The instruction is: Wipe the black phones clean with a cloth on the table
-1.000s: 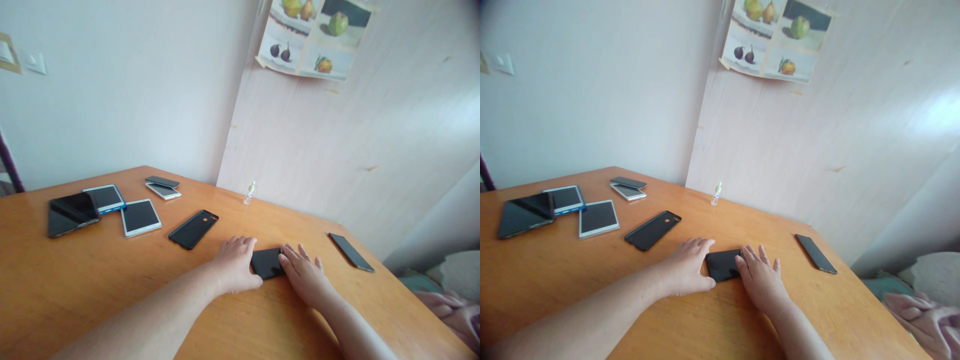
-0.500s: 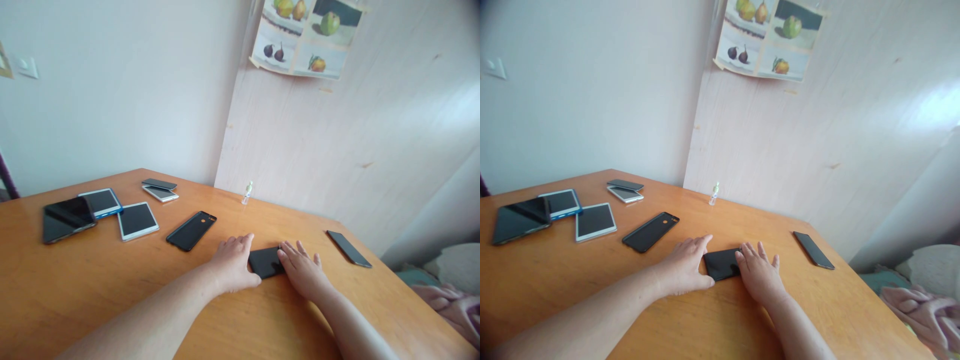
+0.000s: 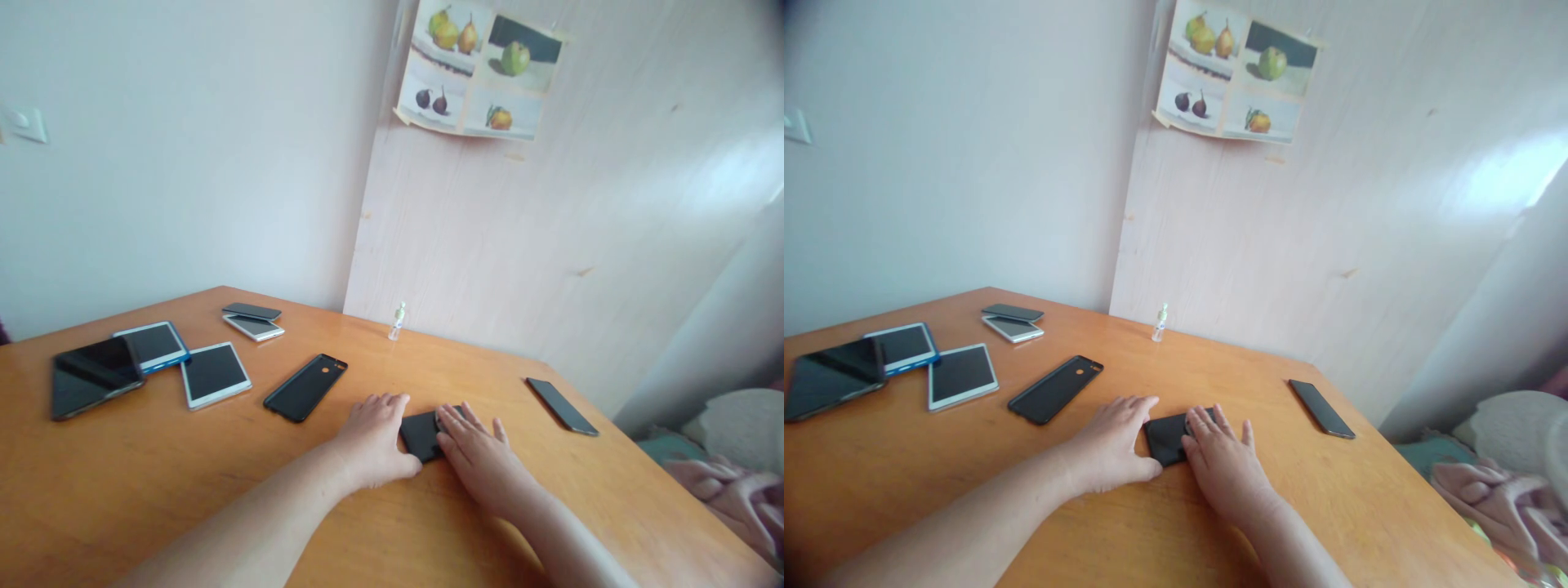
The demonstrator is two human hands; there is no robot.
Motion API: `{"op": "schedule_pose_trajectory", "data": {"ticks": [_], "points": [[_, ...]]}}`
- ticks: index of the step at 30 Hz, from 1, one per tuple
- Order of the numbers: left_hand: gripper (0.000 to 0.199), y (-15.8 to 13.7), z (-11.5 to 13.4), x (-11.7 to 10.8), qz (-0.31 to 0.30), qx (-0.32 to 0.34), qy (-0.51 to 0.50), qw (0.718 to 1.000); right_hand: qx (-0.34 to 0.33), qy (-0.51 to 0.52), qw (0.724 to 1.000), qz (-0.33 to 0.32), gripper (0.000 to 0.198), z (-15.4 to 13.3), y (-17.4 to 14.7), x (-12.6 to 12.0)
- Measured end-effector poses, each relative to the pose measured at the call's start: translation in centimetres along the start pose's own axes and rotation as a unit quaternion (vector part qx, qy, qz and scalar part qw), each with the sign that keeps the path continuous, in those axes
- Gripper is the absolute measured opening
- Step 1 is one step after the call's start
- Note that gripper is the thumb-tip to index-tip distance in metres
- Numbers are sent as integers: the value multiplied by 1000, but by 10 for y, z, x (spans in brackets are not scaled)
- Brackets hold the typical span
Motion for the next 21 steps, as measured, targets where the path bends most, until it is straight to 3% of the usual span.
{"op": "schedule_pose_trajectory", "data": {"ticks": [2,4,7,10,12,14,18,21], "points": [[78,0,1,0,-2,3,0,1000,74,-21,997,22,52,30,12,-1],[78,1,1,0,-2,4,-1,1000,88,-21,996,22,52,36,14,-1],[76,1,0,1,5,5,-4,1000,-10,19,1000,-19,53,0,-4,-1],[67,2,-2,2,20,12,-3,1000,-131,64,987,-70,53,-47,-35,-3],[66,2,-3,2,23,13,0,1000,-153,65,983,-81,53,-56,-44,-4],[70,2,-3,2,19,14,3,1000,-112,35,991,-63,54,-42,-36,-5],[73,2,-2,1,10,14,4,1000,46,-42,998,-10,54,18,-8,-9],[70,2,-1,1,12,13,0,1000,40,-40,998,-18,55,19,-8,-9]]}}
Point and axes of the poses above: each hand's wrist, its own y-axis towards the middle knuckle, its own x-axis out of the palm, z = x × y, the point moved 10 cm from there along y, towards the middle knuckle, and after that the axes turned 13 degrees about x, right-handed, at the moved point
